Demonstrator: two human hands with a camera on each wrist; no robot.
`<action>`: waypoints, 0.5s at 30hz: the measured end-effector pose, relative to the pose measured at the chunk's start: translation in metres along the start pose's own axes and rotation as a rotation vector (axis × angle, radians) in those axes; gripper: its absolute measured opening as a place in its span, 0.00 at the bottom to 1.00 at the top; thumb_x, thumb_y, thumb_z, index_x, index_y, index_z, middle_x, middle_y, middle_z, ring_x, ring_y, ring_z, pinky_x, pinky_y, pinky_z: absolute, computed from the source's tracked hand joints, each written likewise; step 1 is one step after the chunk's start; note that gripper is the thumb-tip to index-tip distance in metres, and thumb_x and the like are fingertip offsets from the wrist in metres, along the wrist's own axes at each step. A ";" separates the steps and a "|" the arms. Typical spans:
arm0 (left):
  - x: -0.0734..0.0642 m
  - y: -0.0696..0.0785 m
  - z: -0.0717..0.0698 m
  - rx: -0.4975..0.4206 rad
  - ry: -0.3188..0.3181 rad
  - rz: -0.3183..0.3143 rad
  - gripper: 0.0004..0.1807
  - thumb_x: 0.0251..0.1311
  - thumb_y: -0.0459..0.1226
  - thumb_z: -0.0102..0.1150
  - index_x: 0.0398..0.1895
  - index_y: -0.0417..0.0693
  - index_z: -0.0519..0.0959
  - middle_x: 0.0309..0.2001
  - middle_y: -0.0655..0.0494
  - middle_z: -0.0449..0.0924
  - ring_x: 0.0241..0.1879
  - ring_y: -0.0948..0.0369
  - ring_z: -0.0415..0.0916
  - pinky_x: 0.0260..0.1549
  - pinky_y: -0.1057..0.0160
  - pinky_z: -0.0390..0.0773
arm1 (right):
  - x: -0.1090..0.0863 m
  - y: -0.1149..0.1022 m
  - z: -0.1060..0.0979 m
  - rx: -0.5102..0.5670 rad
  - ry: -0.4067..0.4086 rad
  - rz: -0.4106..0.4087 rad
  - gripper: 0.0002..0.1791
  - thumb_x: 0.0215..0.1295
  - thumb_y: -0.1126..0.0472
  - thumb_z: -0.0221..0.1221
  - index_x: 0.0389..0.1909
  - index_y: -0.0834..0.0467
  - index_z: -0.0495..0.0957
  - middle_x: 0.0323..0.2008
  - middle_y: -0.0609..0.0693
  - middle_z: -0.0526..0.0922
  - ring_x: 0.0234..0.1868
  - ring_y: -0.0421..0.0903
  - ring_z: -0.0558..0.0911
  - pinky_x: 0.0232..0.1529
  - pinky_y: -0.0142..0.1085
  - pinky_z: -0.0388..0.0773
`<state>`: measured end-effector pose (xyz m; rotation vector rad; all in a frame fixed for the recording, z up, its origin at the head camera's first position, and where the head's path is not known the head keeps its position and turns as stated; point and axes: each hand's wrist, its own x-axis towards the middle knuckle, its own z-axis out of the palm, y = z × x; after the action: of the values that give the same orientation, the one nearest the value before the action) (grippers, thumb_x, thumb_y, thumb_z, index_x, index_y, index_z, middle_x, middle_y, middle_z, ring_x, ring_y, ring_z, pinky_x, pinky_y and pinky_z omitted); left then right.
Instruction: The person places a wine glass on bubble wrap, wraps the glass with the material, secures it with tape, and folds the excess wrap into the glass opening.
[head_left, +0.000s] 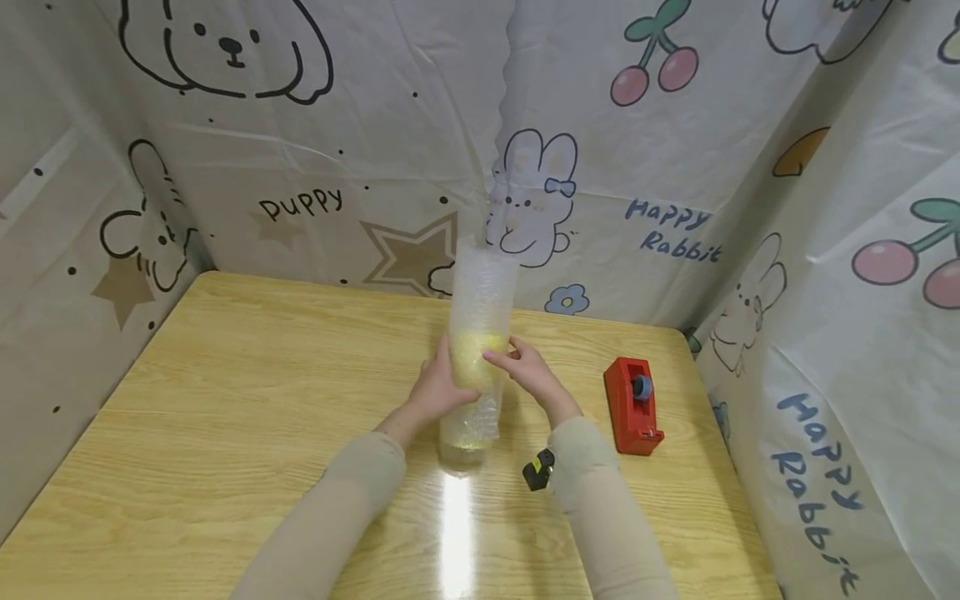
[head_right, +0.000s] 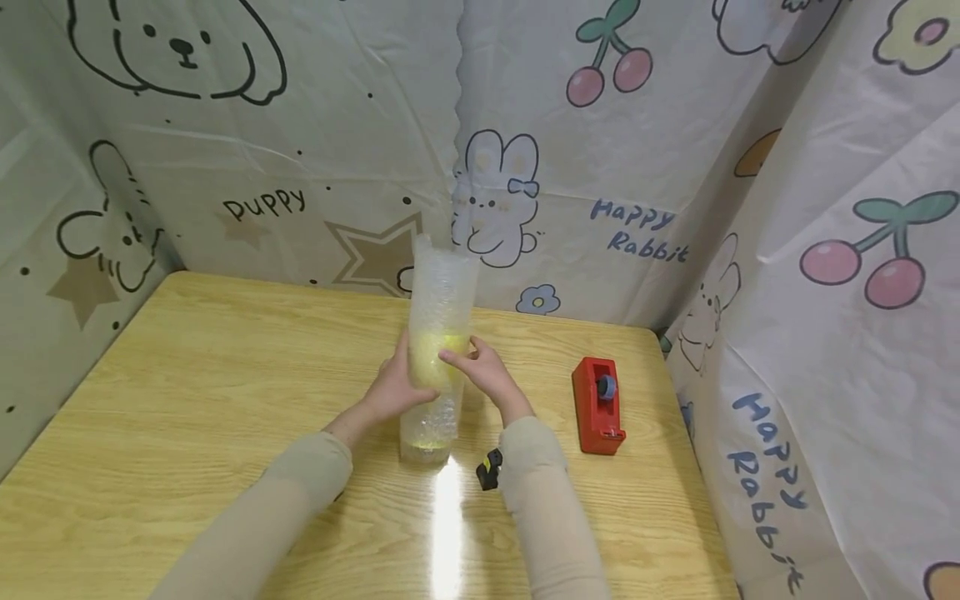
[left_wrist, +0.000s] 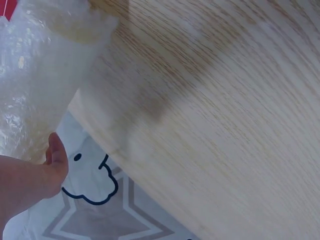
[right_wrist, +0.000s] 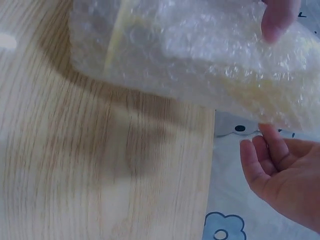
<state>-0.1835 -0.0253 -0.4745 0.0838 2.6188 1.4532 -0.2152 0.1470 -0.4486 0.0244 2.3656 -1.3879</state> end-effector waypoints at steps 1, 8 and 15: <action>0.000 0.001 0.000 0.005 0.006 0.012 0.65 0.40 0.38 0.73 0.74 0.48 0.34 0.65 0.37 0.62 0.60 0.40 0.62 0.55 0.41 0.70 | 0.000 -0.001 0.001 0.001 0.007 -0.004 0.42 0.60 0.43 0.57 0.70 0.59 0.56 0.59 0.62 0.71 0.60 0.57 0.71 0.62 0.52 0.67; -0.001 -0.001 0.002 0.013 0.042 0.047 0.66 0.40 0.39 0.73 0.74 0.45 0.33 0.70 0.38 0.53 0.64 0.40 0.58 0.58 0.41 0.67 | -0.005 -0.010 0.003 0.006 0.047 -0.095 0.35 0.59 0.47 0.60 0.64 0.60 0.65 0.55 0.61 0.75 0.57 0.55 0.74 0.59 0.50 0.70; 0.001 -0.003 -0.001 0.022 0.091 0.058 0.65 0.41 0.39 0.73 0.74 0.46 0.33 0.71 0.38 0.51 0.66 0.40 0.55 0.60 0.41 0.65 | 0.000 -0.005 0.007 -0.037 0.112 -0.213 0.36 0.55 0.50 0.65 0.64 0.56 0.65 0.55 0.57 0.74 0.57 0.53 0.72 0.59 0.51 0.69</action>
<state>-0.1842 -0.0274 -0.4767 0.0988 2.7267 1.4801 -0.2138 0.1385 -0.4469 -0.1685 2.5479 -1.4729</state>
